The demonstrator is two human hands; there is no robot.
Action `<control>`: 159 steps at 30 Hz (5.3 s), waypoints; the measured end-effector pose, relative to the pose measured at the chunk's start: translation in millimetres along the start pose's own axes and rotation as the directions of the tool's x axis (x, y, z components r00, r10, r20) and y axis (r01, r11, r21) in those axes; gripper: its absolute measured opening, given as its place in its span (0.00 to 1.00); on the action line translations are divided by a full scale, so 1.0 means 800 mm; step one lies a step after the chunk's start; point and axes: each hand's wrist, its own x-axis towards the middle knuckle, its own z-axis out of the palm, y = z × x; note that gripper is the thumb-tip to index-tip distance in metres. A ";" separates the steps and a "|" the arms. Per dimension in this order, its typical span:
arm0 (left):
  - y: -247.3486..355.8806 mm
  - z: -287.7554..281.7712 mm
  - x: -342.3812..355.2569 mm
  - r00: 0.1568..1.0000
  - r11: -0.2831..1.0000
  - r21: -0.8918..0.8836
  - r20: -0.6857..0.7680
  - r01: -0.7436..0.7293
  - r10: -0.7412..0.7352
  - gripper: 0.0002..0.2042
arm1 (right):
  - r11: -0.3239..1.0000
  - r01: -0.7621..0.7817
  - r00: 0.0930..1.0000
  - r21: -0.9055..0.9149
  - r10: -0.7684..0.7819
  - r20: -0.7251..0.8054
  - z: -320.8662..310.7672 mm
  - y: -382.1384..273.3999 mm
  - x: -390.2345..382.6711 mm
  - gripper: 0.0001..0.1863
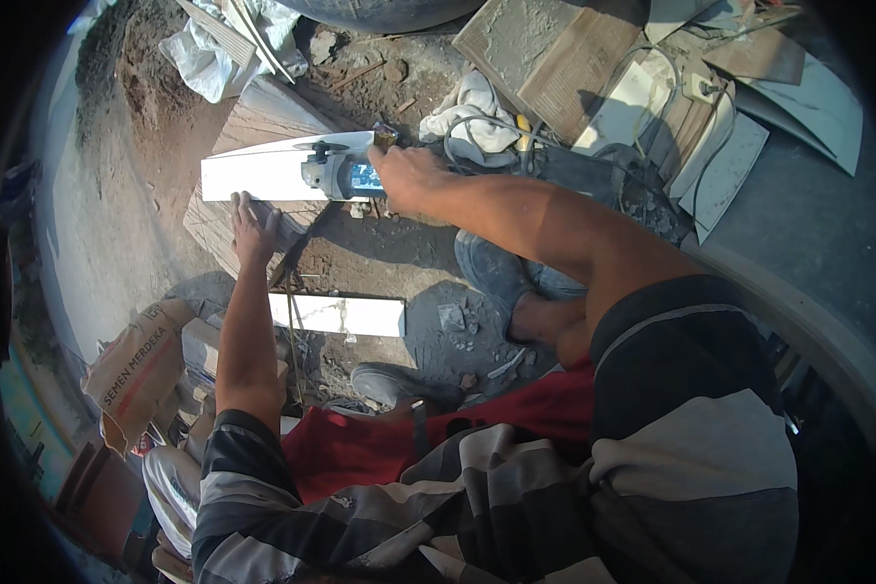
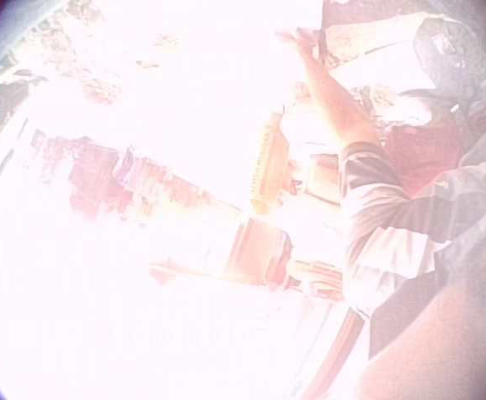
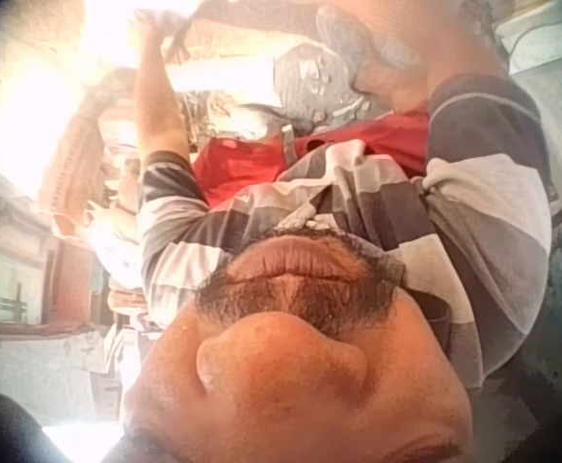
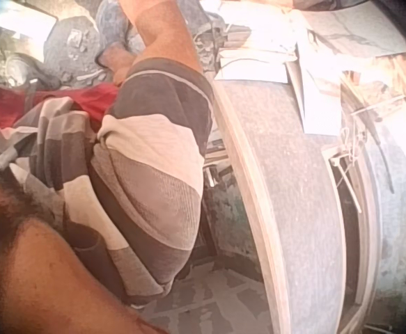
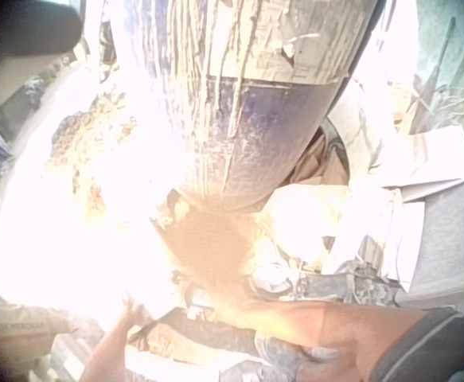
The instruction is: The person measures and marks a tile using a measuring tape and a pen, then cuts the tile using an angle grinder.
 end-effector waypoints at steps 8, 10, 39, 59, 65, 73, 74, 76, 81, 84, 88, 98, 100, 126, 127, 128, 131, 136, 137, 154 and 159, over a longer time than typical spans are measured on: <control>0.001 0.000 0.001 1.000 1.000 0.009 0.010 0.003 -0.003 0.41 | 1.000 0.012 1.000 0.000 -0.012 -0.010 -0.008 0.003 -0.009 0.30; 0.000 0.001 0.001 1.000 1.000 0.016 0.006 0.007 -0.007 0.40 | 1.000 0.002 1.000 -0.019 -0.002 -0.002 -0.009 0.004 -0.011 0.30; -0.010 0.009 0.004 0.998 0.999 -0.001 -0.037 -0.053 0.053 0.40 | 0.999 -0.012 1.000 -0.043 0.013 0.008 -0.013 0.025 -0.036 0.29; -0.013 0.011 0.006 0.995 0.996 -0.010 -0.055 -0.088 0.087 0.40 | 0.996 -0.016 1.000 -0.083 0.017 0.014 -0.010 0.036 -0.047 0.28; -0.012 0.010 0.005 0.995 0.996 -0.027 -0.058 -0.085 0.083 0.40 | 0.997 -0.031 0.999 -0.074 0.032 0.015 -0.007 0.043 -0.047 0.29; -0.008 0.007 0.003 0.997 0.999 -0.015 -0.059 -0.041 0.040 0.41 | 0.990 -0.085 0.996 -0.110 0.081 -0.036 -0.032 0.050 -0.055 0.32; -0.007 0.005 0.002 1.000 1.000 -0.012 -0.015 -0.003 0.003 0.41 | 0.990 -0.080 0.997 -0.113 0.078 -0.029 -0.039 0.050 -0.057 0.31; -0.003 0.001 -0.001 1.000 1.000 0.000 -0.024 0.019 -0.019 0.41 | 0.986 -0.078 0.996 -0.145 0.072 -0.048 -0.054 0.054 -0.061 0.30; 0.026 0.008 -0.034 0.970 0.991 0.049 -0.214 0.125 -0.112 0.36 | 0.985 -0.043 0.997 -0.165 0.032 -0.066 -0.091 0.071 -0.074 0.32; 0.072 0.036 -0.081 0.876 0.930 -0.334 -0.392 0.151 -0.282 0.22 | 0.977 -0.090 0.995 -0.192 0.078 -0.069 -0.106 0.076 -0.083 0.35; 0.158 0.090 -0.138 0.767 0.193 -0.855 0.303 0.481 -0.566 0.17 | 0.970 -0.109 0.992 -0.215 0.091 -0.093 -0.120 0.067 -0.099 0.40; 0.221 0.072 -0.108 0.678 -0.506 -0.643 0.721 0.574 -0.147 0.14 | 0.991 -0.137 0.977 -0.013 0.133 -0.164 -0.093 0.047 -0.102 0.42; 0.207 0.054 -0.126 0.763 -0.450 -0.745 0.618 0.493 -0.187 0.14 | 0.991 -0.131 0.977 0.038 0.135 -0.163 -0.082 0.043 -0.094 0.42; 0.075 -0.176 -0.198 0.881 -0.595 -0.802 0.318 0.054 -0.349 0.12 | 0.956 0.063 0.960 0.285 0.020 -0.278 -0.018 -0.002 -0.064 0.37; 0.074 -0.176 -0.198 0.882 -0.595 -0.802 0.321 0.058 -0.346 0.12 | 0.957 0.071 0.962 0.283 0.009 -0.272 -0.019 -0.003 -0.064 0.37; 0.073 -0.176 -0.199 0.889 -0.593 -0.803 0.313 0.059 -0.335 0.12 | 0.950 0.077 0.964 0.303 0.007 -0.265 -0.020 -0.004 -0.065 0.37; 0.073 -0.174 -0.202 0.895 -0.595 -0.802 0.306 0.059 -0.324 0.12 | 0.947 0.071 0.967 0.312 0.012 -0.256 -0.019 -0.007 -0.065 0.37; 0.074 -0.141 -0.217 0.887 -0.557 -0.823 0.336 0.114 -0.315 0.14 | 0.944 0.052 0.973 0.325 0.025 -0.228 -0.017 -0.009 -0.061 0.37; 0.073 -0.127 -0.223 0.922 -0.523 -0.844 0.291 0.120 -0.256 0.14 | 0.945 0.053 0.974 0.324 0.023 -0.227 -0.017 -0.010 -0.061 0.38; 0.066 0.091 -0.256 0.653 -0.142 -0.732 0.665 0.666 -0.363 0.15 | 0.963 0.016 0.989 0.270 0.025 -0.148 -0.011 -0.013 -0.061 0.54; 0.065 0.092 -0.255 0.632 -0.186 -0.725 0.676 0.664 -0.380 0.19 | 0.958 0.109 0.960 0.267 -0.032 -0.277 0.007 -0.001 -0.054 0.54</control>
